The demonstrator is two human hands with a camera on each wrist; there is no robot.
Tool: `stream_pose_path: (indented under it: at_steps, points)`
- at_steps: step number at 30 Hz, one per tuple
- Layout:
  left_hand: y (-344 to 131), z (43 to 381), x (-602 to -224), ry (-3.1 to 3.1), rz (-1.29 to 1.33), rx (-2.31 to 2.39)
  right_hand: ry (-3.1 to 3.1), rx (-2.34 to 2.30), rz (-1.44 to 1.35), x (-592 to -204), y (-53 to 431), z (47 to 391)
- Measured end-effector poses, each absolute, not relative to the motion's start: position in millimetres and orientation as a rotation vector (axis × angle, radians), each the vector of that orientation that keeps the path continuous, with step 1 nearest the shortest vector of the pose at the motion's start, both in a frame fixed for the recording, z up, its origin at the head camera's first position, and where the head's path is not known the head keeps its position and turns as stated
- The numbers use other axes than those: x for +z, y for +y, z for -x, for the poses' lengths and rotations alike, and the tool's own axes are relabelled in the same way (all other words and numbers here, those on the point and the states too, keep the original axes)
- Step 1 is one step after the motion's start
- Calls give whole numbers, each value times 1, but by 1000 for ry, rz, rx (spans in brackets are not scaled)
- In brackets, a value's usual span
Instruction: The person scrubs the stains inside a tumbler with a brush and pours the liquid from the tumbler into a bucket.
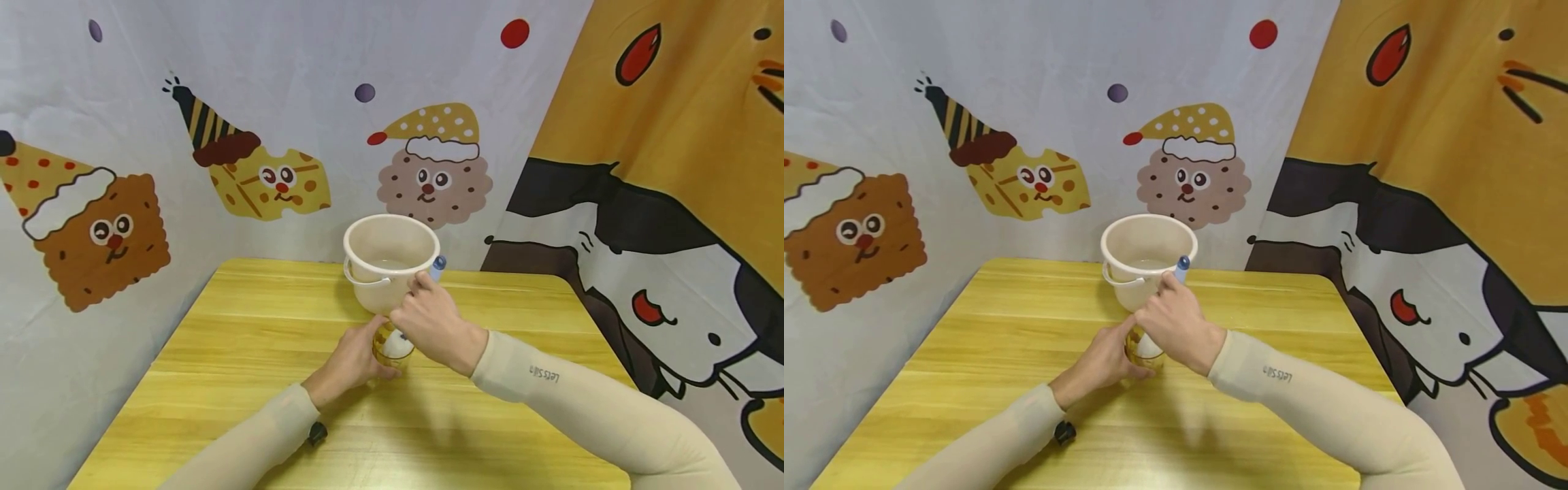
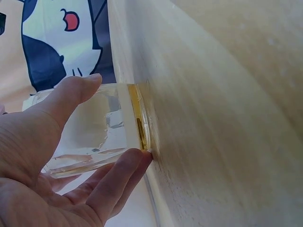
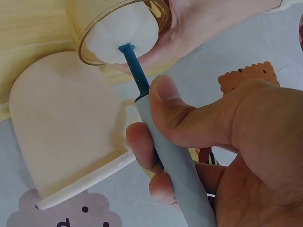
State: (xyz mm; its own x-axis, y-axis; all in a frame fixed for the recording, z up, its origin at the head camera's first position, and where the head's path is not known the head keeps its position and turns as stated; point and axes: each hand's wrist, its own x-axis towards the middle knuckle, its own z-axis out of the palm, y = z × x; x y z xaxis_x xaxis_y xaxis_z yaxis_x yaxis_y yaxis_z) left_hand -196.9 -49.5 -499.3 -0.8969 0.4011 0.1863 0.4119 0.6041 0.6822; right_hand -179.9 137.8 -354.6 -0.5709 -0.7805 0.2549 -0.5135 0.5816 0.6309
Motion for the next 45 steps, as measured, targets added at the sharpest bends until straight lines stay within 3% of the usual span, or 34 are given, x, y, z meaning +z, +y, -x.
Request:
stream_pose_path:
  at_steps: [45]
  points:
    - [-48, 194, -501, -2754, 746, -1167, -2121, -704, -1091, -371, 145, 178]
